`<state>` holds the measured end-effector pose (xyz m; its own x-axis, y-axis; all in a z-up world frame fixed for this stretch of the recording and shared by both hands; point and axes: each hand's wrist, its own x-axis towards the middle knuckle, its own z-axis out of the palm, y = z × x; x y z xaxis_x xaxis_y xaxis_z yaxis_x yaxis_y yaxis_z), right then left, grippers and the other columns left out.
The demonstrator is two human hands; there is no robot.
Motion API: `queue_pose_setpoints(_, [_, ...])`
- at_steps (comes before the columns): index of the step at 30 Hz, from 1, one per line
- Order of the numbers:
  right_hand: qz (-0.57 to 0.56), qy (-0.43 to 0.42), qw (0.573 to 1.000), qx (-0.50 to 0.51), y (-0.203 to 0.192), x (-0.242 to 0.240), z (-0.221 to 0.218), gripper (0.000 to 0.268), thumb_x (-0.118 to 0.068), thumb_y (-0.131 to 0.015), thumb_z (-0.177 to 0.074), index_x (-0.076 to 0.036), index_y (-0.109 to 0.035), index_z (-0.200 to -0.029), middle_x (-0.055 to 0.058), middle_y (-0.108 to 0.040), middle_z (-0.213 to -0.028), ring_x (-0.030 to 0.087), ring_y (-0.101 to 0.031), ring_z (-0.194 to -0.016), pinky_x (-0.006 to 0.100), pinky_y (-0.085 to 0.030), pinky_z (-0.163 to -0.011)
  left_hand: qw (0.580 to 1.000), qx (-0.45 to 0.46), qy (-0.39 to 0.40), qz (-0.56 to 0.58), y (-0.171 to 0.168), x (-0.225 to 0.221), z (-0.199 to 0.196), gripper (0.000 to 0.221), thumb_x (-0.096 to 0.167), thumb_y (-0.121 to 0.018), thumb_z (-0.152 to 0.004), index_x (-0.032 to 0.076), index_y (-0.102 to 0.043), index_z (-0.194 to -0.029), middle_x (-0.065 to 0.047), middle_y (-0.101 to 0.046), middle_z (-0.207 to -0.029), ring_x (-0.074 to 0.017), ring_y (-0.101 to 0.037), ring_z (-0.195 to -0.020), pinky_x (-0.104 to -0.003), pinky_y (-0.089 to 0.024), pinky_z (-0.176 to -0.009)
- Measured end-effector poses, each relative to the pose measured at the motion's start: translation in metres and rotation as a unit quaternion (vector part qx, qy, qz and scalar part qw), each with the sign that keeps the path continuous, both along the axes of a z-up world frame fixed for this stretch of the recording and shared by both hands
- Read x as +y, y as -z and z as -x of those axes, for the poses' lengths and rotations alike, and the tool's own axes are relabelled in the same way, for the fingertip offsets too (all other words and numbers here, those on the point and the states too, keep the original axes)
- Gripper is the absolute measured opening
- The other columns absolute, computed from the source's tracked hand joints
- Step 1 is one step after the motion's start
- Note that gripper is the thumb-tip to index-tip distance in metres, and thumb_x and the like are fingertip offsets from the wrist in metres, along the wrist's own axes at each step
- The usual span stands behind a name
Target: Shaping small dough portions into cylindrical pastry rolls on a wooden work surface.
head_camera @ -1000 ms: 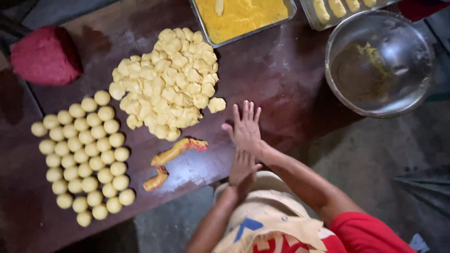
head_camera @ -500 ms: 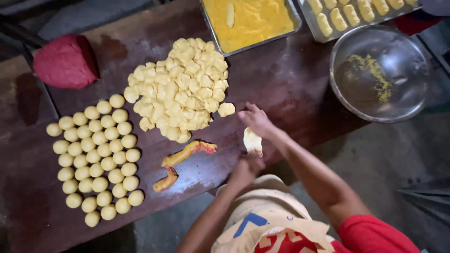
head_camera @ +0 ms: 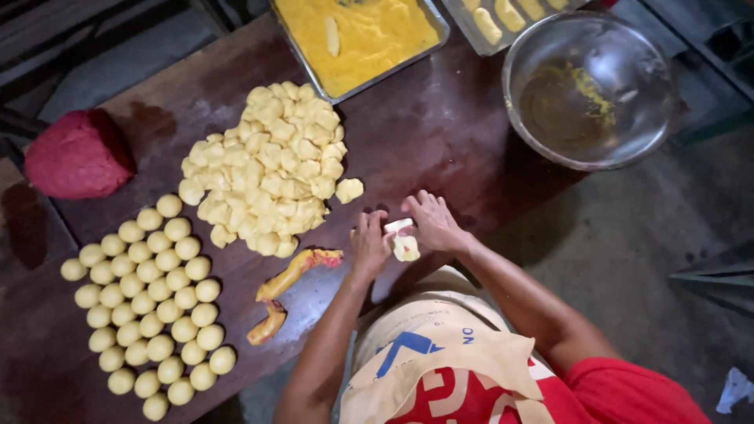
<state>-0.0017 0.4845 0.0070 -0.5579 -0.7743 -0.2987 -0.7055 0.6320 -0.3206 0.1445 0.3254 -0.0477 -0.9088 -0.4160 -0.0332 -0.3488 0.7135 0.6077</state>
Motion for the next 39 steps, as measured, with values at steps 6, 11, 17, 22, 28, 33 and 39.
queue_pose_setpoints(6, [0.005,-0.034,0.999,-0.035,-0.001,0.013,-0.012,0.034,-0.051,-0.081,-0.091,-0.035,-0.061,-0.113,-0.002,-0.055,-0.117,0.027,-0.065,-0.115,0.049,-0.047,-0.099,0.991,-0.063,0.020,-0.118,-0.038,0.003,-0.012,0.021,0.047,-0.085,-0.092,0.033,-0.076,-0.104,0.002,-0.065,-0.113,-0.0299,-0.069,-0.117,-0.055,-0.050,-0.101])
queue_pose_setpoints(11, [0.008,-0.030,0.999,-0.029,-0.009,0.010,-0.006,0.052,-0.044,-0.083,-0.092,-0.031,-0.055,-0.133,0.006,-0.055,-0.120,0.034,-0.065,-0.116,0.051,-0.047,-0.101,0.996,-0.086,0.034,-0.018,-0.024,0.010,-0.003,0.050,0.038,-0.084,-0.094,0.024,-0.055,-0.134,-0.006,-0.055,-0.128,-0.0345,-0.056,-0.130,-0.062,-0.046,-0.108])
queue_pose_setpoints(17, [0.066,-0.051,0.996,0.015,0.032,0.030,-0.016,0.048,-0.053,-0.080,-0.094,-0.028,-0.062,-0.131,0.005,-0.052,-0.117,0.031,-0.064,-0.112,0.047,-0.049,-0.096,0.997,-0.057,0.022,-0.043,-0.015,0.016,-0.013,0.035,0.039,-0.084,-0.095,0.024,-0.063,-0.118,-0.003,-0.056,-0.119,-0.0328,-0.059,-0.121,-0.059,-0.047,-0.103])
queue_pose_setpoints(22, [0.040,-0.067,0.997,-0.020,0.017,0.039,-0.024,0.053,-0.050,-0.077,-0.096,-0.030,-0.062,-0.142,0.009,-0.053,-0.127,0.036,-0.062,-0.121,0.051,-0.051,-0.103,0.993,-0.065,0.056,-0.077,-0.033,0.015,-0.025,0.043,0.032,-0.085,-0.095,0.023,-0.068,-0.133,-0.007,-0.058,-0.130,-0.0361,-0.058,-0.128,-0.065,-0.046,-0.107])
queue_pose_setpoints(28, [0.005,-0.084,0.996,0.021,0.018,0.029,-0.031,0.060,-0.045,-0.080,-0.095,-0.025,-0.058,-0.147,0.010,-0.054,-0.127,0.034,-0.064,-0.120,0.052,-0.053,-0.101,0.993,-0.087,0.072,-0.032,-0.061,0.025,-0.022,0.039,0.019,-0.083,-0.091,0.021,-0.059,-0.122,-0.007,-0.055,-0.124,-0.0348,-0.055,-0.125,-0.059,-0.046,-0.102])
queue_pose_setpoints(33, [-0.011,-0.089,0.996,-0.005,0.004,0.038,-0.034,0.047,-0.048,-0.073,-0.099,-0.030,-0.063,-0.141,0.010,-0.055,-0.130,0.035,-0.063,-0.125,0.052,-0.052,-0.103,0.988,-0.098,0.110,-0.036,-0.044,0.020,-0.026,0.041,0.027,-0.083,-0.092,0.022,-0.065,-0.129,-0.008,-0.059,-0.130,-0.0363,-0.054,-0.132,-0.062,-0.044,-0.108])
queue_pose_setpoints(39, [0.041,-0.100,0.994,0.030,0.020,0.047,-0.043,0.050,-0.058,-0.060,-0.105,-0.026,-0.058,-0.143,0.011,-0.053,-0.126,0.036,-0.062,-0.117,0.051,-0.050,-0.099,0.994,-0.050,0.094,-0.026,-0.059,0.032,-0.032,0.047,0.019,-0.088,-0.086,0.018,-0.055,-0.120,-0.010,-0.053,-0.121,-0.0390,-0.055,-0.120,-0.060,-0.045,-0.098])
